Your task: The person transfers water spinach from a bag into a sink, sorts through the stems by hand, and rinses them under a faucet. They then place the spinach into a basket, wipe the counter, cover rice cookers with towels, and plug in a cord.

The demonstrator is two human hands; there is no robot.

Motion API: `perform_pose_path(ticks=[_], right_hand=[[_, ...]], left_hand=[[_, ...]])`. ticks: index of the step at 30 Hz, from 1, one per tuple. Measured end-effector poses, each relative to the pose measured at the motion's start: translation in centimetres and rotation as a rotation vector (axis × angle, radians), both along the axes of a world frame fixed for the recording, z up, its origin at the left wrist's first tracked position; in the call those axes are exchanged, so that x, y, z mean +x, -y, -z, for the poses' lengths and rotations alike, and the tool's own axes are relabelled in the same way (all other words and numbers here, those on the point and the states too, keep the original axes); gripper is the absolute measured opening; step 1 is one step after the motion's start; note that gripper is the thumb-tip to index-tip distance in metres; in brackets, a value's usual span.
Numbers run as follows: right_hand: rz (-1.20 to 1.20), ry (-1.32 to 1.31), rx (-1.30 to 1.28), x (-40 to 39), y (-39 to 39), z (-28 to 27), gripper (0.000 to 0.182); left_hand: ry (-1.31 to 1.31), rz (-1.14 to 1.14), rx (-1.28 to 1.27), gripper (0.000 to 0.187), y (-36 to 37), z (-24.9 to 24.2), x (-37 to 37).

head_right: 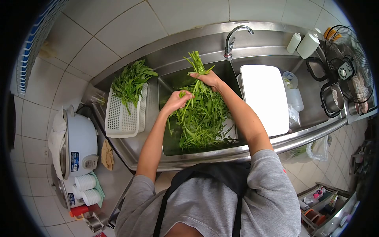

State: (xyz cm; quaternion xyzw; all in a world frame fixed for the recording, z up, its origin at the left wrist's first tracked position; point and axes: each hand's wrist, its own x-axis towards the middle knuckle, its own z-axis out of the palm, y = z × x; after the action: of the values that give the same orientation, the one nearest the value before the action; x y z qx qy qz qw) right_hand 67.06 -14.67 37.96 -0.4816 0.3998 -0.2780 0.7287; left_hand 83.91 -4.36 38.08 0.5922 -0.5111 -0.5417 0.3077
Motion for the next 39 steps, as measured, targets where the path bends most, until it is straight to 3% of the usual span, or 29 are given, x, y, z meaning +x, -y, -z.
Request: perform_pose_path(ticks=[4, 10, 14, 17, 19, 22, 25, 26, 28, 29, 31, 32, 34, 37, 39], right_hand=[[0.004, -0.021, -0.082, 0.0, -0.6, -0.1, 0.038], [0.088, -0.236, -0.432, 1.7, -1.9, 1.2, 0.039], [0.134, -0.277, -0.457, 2.8, -2.2, 2.9, 0.043], [0.194, -0.384, -0.471, 3.6, -2.4, 3.4, 0.049], [0.253, -0.459, -0.447, 4.0, -2.6, 3.2, 0.052], [0.332, -0.625, -0.532, 4.1, -3.8, 2.8, 0.039], [0.484, -0.670, -0.525, 3.7, -3.2, 3.0, 0.040], [0.433, -0.600, -0.537, 3.0, -2.6, 2.8, 0.041], [0.334, -0.457, -0.541, 1.1, -2.2, 1.8, 0.042], [0.244, -0.553, -0.421, 0.7, -1.4, 1.9, 0.040], [0.144, -0.309, -0.248, 0.2, -1.2, 2.1, 0.038], [0.091, -0.189, -0.158, 0.2, -1.4, 2.2, 0.038], [0.066, -0.211, -0.100, 0.3, -1.5, 2.2, 0.037], [-0.031, -0.164, 0.002, 0.2, -2.0, 2.0, 0.038], [-0.227, -0.144, 0.009, -1.1, -1.8, 2.0, 0.035]], left_hand=[[0.005, -0.162, -0.061, 0.021, 0.3, 1.0, -0.2], [-0.151, -0.637, 0.139, 0.026, 2.3, 6.9, 0.4], [-0.046, -0.480, 0.196, 0.024, 1.9, 5.9, 1.1], [-0.305, -0.542, 0.210, 0.024, 3.1, 10.0, 2.3], [-0.406, -0.612, 0.262, 0.021, 3.1, 10.1, 1.9], [-0.247, -0.589, 0.228, 0.033, 2.6, 10.1, 1.8], [-0.210, -0.881, 0.263, 0.036, 1.4, 10.2, 2.6], [-0.231, -0.956, 0.245, 0.036, 0.3, 10.4, 3.2], [-0.262, -0.898, 0.220, 0.036, -1.1, 9.9, 3.6], [-0.294, -0.826, 0.135, 0.034, -1.6, 9.6, 3.2], [-0.363, -0.677, -0.055, 0.030, -1.6, 7.2, 1.7], [-0.261, -0.562, -0.047, 0.030, -1.7, 5.4, 0.5], [-0.061, -0.330, -0.035, 0.033, -1.5, 2.2, -1.4], [0.227, -0.100, -0.115, 0.034, -0.7, 2.6, -1.5], [0.217, -0.136, -0.172, 0.033, -1.0, 2.1, -1.3]])
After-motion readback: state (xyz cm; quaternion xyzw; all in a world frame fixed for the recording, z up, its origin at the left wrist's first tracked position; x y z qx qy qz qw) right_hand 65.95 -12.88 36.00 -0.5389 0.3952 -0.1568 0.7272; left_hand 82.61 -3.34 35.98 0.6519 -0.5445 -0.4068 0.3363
